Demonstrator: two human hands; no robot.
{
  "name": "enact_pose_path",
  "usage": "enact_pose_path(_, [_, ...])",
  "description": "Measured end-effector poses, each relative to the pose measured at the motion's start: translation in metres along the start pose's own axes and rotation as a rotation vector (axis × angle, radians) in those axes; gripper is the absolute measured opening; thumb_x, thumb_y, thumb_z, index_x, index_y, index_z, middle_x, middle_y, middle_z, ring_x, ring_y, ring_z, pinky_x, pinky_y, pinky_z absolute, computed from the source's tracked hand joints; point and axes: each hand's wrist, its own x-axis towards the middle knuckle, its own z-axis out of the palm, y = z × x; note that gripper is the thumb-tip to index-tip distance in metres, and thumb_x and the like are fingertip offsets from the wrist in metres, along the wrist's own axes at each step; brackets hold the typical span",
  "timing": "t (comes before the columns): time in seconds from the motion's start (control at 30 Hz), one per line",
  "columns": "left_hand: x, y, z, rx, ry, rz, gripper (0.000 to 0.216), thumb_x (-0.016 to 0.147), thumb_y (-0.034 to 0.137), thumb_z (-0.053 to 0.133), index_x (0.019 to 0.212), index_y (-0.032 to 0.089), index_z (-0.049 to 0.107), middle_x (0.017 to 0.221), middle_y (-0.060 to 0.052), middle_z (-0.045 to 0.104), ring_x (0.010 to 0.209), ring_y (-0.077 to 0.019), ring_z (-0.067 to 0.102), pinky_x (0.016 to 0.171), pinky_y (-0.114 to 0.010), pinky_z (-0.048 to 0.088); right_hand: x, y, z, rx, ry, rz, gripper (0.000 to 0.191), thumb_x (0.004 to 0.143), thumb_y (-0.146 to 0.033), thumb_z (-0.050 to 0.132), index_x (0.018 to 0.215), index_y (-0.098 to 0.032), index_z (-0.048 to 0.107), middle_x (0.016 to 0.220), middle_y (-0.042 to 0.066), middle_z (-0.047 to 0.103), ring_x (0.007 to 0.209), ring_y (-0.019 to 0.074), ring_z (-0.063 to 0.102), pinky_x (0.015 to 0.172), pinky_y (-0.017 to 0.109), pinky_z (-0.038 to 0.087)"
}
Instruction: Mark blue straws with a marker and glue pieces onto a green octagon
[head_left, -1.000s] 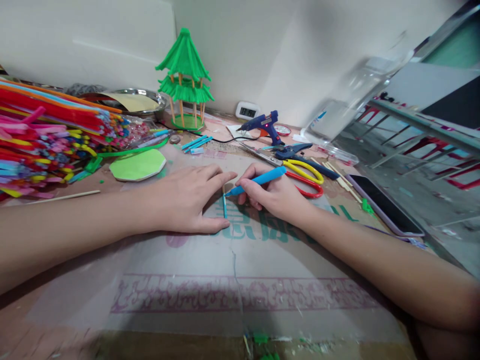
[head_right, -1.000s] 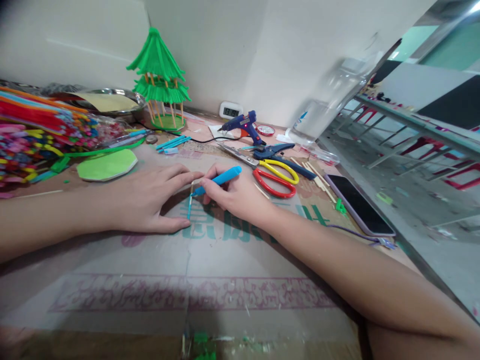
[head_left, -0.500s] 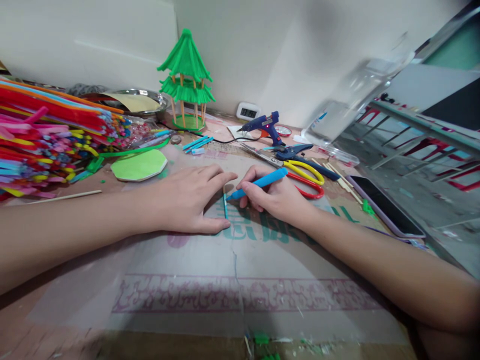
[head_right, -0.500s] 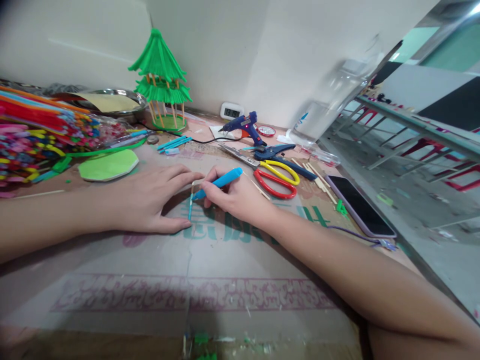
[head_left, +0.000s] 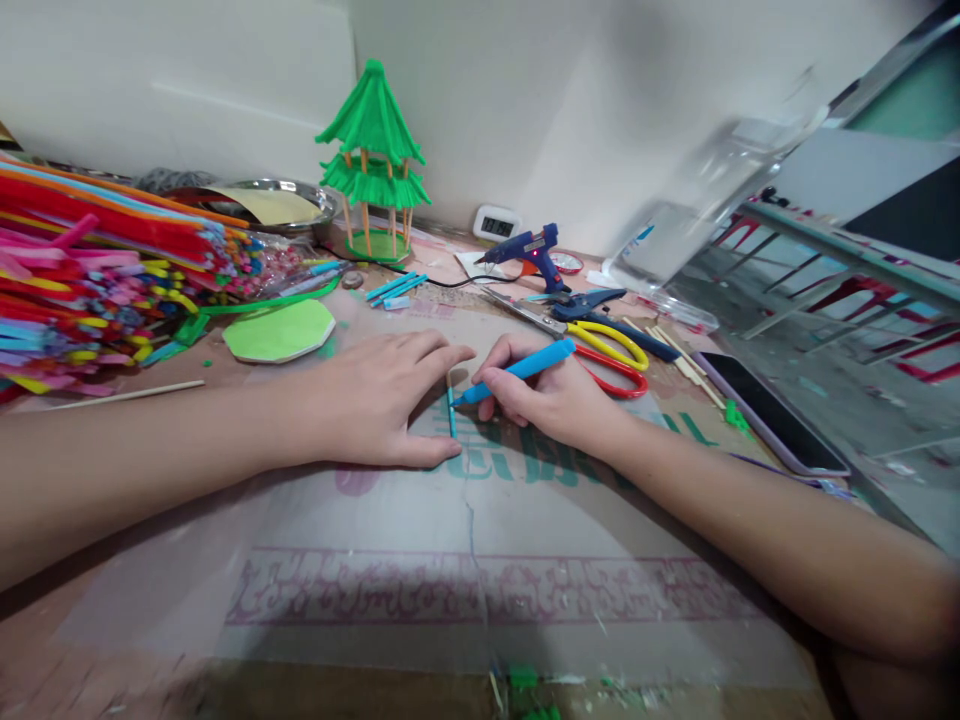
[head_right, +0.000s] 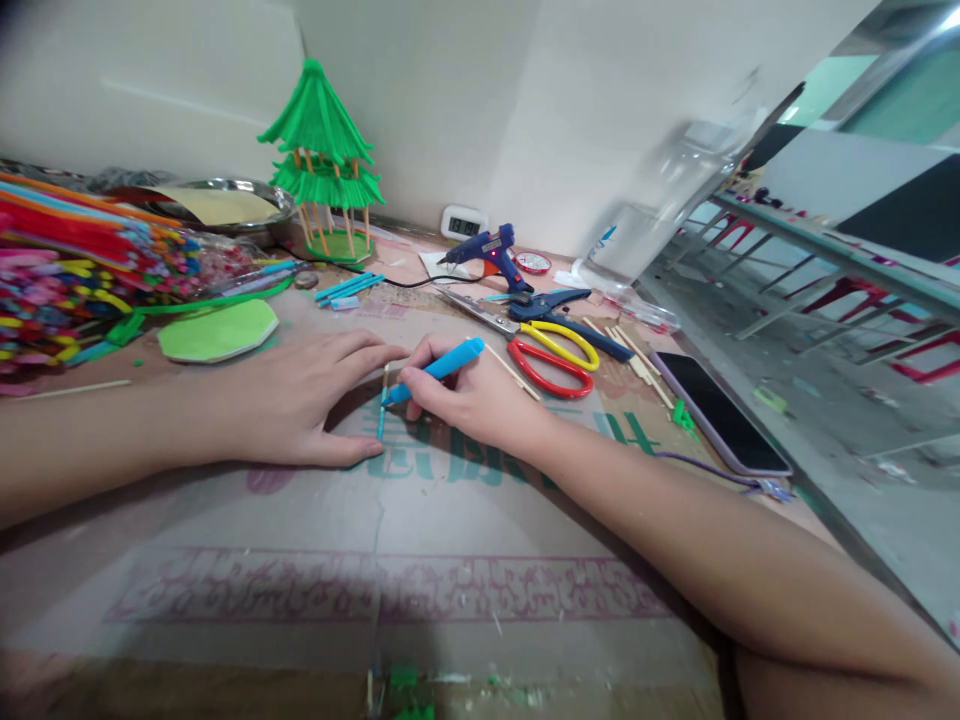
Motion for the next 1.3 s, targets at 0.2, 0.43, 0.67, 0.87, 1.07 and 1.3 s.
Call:
enact_pose_path(0.2, [0.0007, -0.0003, 0.0000, -0.013, 0.006, 0.008, 0.081, 0.090, 0.059, 0.063, 0.154, 0.011, 0.045, 0.148, -0.022, 0.059, 0.134, -0.0388, 0.058, 0.111, -0.052, 0.048, 0.0008, 0.0007, 0.0008, 0.002, 0.034, -0.008, 0.026, 0.093, -0.044, 0.070, 0.089, -0.021, 0.058, 0.064, -0.001, 0.070, 0.046, 0.0095, 0.051, 0.043, 0.022, 0.040])
enact_pose_path(0.43, [0.0009, -0.0008, 0.0001, -0.016, 0.000, 0.007, 0.083, 0.090, 0.060, 0.062, 0.154, 0.011, 0.044, 0.149, -0.022, 0.057, 0.138, -0.0387, 0.056, 0.114, -0.052, 0.046, 0.0007, 0.0010, -0.0020, -0.009, -0.010, 0.002, 0.024, 0.091, -0.039, 0.073, 0.085, -0.021, 0.058, 0.062, -0.001, 0.071, 0.045, 0.0085, 0.048, 0.043, 0.021, 0.038])
enact_pose_path(0.67, [0.0003, 0.0002, -0.0007, -0.013, -0.007, 0.001, 0.082, 0.090, 0.058, 0.062, 0.154, 0.011, 0.044, 0.150, -0.022, 0.057, 0.137, -0.0387, 0.057, 0.114, -0.053, 0.046, 0.0010, 0.0002, -0.0005, 0.025, 0.034, 0.013, 0.023, 0.090, -0.039, 0.073, 0.089, -0.021, 0.059, 0.065, -0.001, 0.072, 0.044, 0.0085, 0.049, 0.042, 0.021, 0.040])
enact_pose_path(0.87, [0.0000, -0.0017, 0.0010, -0.020, 0.008, 0.023, 0.081, 0.091, 0.059, 0.062, 0.154, 0.012, 0.044, 0.149, -0.021, 0.057, 0.138, -0.0381, 0.056, 0.115, -0.051, 0.046, -0.0002, -0.0004, -0.0013, 0.003, -0.038, 0.010, 0.023, 0.093, -0.040, 0.070, 0.087, -0.021, 0.058, 0.064, -0.001, 0.072, 0.045, 0.0081, 0.051, 0.043, 0.019, 0.040])
enact_pose_path(1.07, [0.0004, -0.0035, 0.0030, -0.042, 0.020, 0.017, 0.082, 0.089, 0.059, 0.065, 0.153, 0.012, 0.046, 0.148, -0.021, 0.058, 0.136, -0.0388, 0.058, 0.114, -0.053, 0.047, 0.0002, -0.0009, 0.0005, 0.013, 0.008, 0.002, 0.024, 0.092, -0.042, 0.068, 0.088, -0.020, 0.059, 0.062, -0.001, 0.070, 0.045, 0.0088, 0.053, 0.042, 0.019, 0.041])
enact_pose_path(1.3, [-0.0003, -0.0091, 0.0078, -0.173, 0.055, 0.054, 0.086, 0.086, 0.059, 0.071, 0.153, 0.014, 0.044, 0.151, -0.020, 0.057, 0.138, -0.0392, 0.057, 0.117, -0.055, 0.046, 0.0054, 0.0040, -0.0036, -0.016, 0.183, -0.043, 0.020, 0.094, -0.037, 0.064, 0.084, -0.022, 0.056, 0.059, -0.002, 0.068, 0.042, 0.0087, 0.050, 0.041, 0.020, 0.040])
